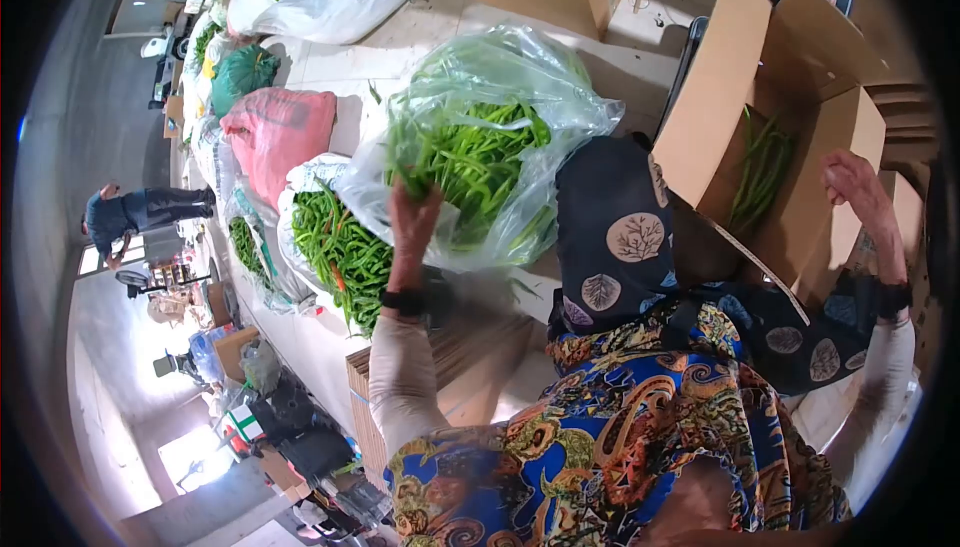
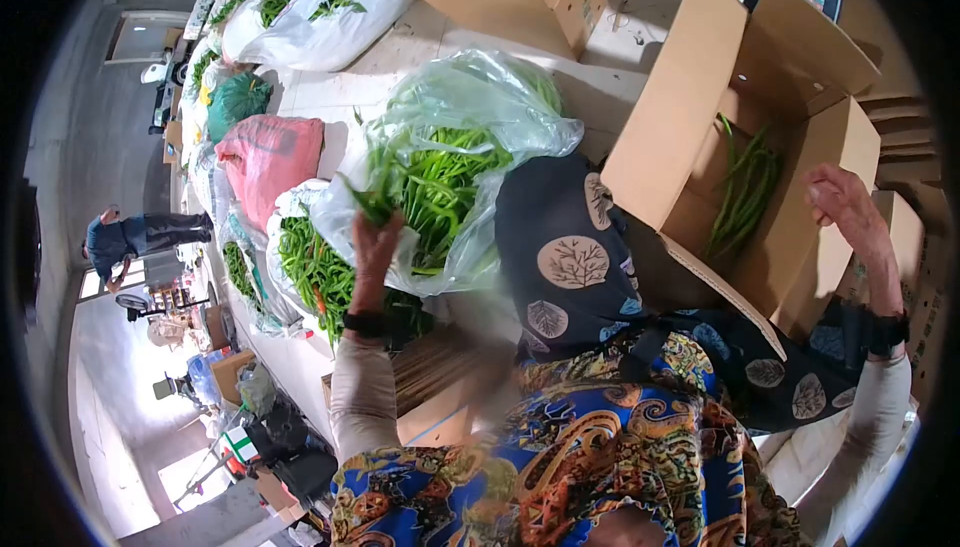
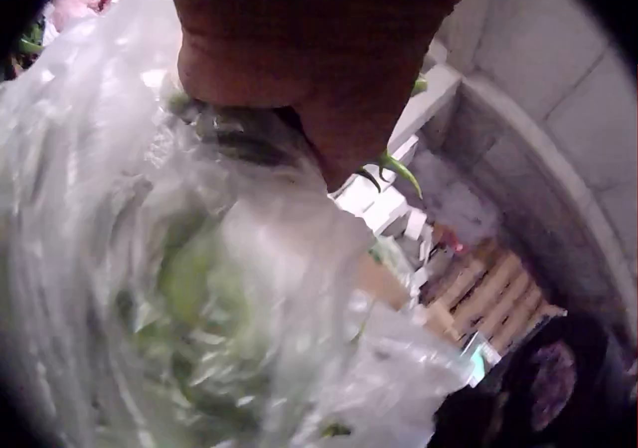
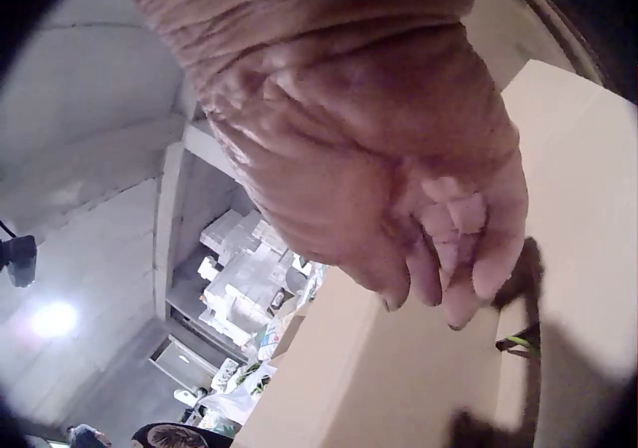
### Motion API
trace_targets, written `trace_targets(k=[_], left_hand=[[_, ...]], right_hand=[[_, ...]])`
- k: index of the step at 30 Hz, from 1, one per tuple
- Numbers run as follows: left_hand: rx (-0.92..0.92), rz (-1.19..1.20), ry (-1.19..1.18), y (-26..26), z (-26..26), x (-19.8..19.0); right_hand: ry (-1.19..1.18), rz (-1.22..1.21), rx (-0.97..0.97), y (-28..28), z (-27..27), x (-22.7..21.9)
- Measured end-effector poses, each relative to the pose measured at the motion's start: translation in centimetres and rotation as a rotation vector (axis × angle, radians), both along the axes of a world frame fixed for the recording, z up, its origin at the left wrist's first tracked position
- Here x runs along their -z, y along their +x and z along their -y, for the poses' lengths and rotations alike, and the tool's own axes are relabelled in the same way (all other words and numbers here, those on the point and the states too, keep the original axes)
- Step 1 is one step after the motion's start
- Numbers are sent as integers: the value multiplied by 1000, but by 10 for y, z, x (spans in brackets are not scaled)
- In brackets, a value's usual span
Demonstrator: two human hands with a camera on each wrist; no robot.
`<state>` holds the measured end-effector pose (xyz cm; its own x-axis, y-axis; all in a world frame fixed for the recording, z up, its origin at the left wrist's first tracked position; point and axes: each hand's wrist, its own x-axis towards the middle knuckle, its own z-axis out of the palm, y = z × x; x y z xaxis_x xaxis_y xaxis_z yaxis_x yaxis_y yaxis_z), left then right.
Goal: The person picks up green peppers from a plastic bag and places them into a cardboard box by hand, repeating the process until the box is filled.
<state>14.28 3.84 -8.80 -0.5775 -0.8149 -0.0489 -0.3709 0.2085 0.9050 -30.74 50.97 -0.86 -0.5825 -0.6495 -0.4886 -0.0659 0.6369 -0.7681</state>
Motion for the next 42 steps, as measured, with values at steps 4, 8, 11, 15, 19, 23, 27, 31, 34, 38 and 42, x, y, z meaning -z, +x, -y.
trace_targets(k=[4, 8, 11, 15, 19, 23, 27, 31, 34, 38, 42], left_hand=[[77, 72, -167, -25, 18, -90], [-51, -163, -151, -58, 34, -142], [19, -488, 55, -85, 39, -173], [68, -788, 388, -123, 40, -205], [298, -829, 543, -183, 2, -229], [566, -769, 717, -253, -60, -223], [751, -564, 904, -312, -139, -200], [901, -439, 1004, -354, -211, -173], [950, -381, 1043, -367, -252, -164], [911, -314, 987, -376, -279, -151], [918, -292, 922, -378, -282, -134]], right_hand=[[13, -26, 29, 1, -5, 4], [-23, 26, -81, -4, 5, -4], [-52, 11, -84, -1, 7, -8], [-84, 12, -30, 19, 19, -33], [-212, 19, 4, 39, 31, -62], [-358, 18, 54, 50, 39, -84], [-467, 34, 58, 62, 46, -90], [-502, 32, 51, 66, 55, -84], [-619, 159, 240, 76, 52, -80], [-656, 310, 305, 75, 37, -62], [-736, 481, 253, 76, 28, -44]])
